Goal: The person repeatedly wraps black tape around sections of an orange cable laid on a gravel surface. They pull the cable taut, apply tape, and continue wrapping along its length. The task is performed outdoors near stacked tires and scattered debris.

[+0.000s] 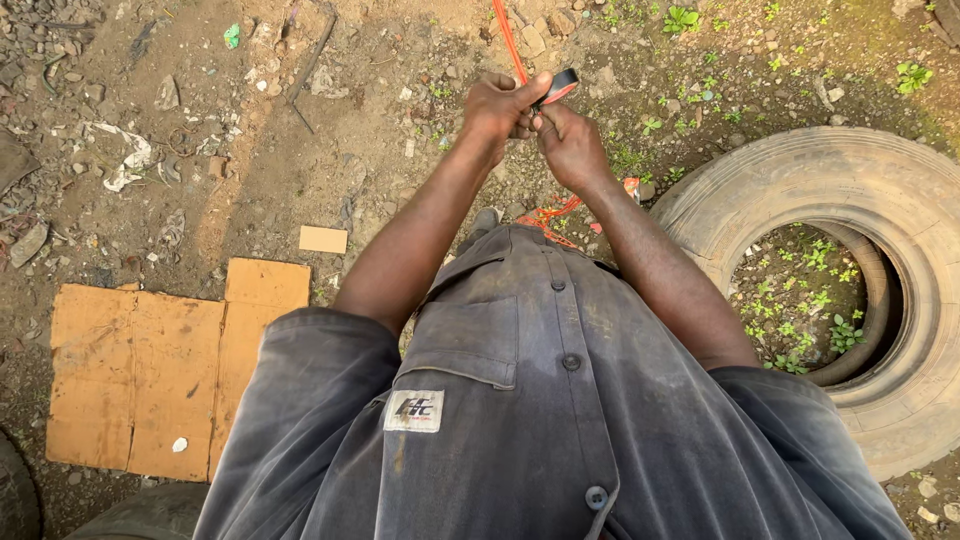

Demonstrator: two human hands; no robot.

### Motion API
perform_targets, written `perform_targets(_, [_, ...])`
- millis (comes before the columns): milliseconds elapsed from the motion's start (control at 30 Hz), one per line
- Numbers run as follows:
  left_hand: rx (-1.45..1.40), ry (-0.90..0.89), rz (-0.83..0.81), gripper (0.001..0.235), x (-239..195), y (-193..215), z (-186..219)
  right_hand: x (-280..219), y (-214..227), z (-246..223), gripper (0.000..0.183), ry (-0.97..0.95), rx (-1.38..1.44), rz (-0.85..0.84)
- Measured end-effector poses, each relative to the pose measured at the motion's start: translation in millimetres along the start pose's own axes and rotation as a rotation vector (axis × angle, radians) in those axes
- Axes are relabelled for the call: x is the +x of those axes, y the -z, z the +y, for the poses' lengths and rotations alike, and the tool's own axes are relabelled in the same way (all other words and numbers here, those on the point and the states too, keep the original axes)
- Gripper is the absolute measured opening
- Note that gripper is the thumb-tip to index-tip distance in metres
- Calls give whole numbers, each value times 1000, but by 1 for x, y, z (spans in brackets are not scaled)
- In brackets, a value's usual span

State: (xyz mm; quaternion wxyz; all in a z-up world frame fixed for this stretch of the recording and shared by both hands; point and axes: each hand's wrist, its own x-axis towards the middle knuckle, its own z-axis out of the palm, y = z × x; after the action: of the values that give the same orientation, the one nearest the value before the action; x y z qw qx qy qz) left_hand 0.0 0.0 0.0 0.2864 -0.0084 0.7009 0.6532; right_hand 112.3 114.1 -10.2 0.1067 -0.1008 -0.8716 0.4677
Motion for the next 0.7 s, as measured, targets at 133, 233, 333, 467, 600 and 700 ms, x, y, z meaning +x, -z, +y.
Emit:
perform_targets(133, [-126,-168,-73,32,20,-11,-13,0,2,-10,20,-42,116,-75])
perform_targets(233, [-209,-109,-103,34,28,-1,-24,3,5,-14,18,-129,149,-126])
perform_targets(333, [193,-41,-172,37,27,14,-33,10,9,-12,20,-194,153,-152])
perform_targets(467, [692,-317,-124,57,9,13,-15,16,8,1,20,-159,105,-174])
perform_targets(600, [1076,-336,-86,40,-52,5,46,18,-3,17,14,-16,106,-157])
perform_targets(700, [961,-323,-700,28,-129,11,69,19,-1,28,23,-15,-42,-100])
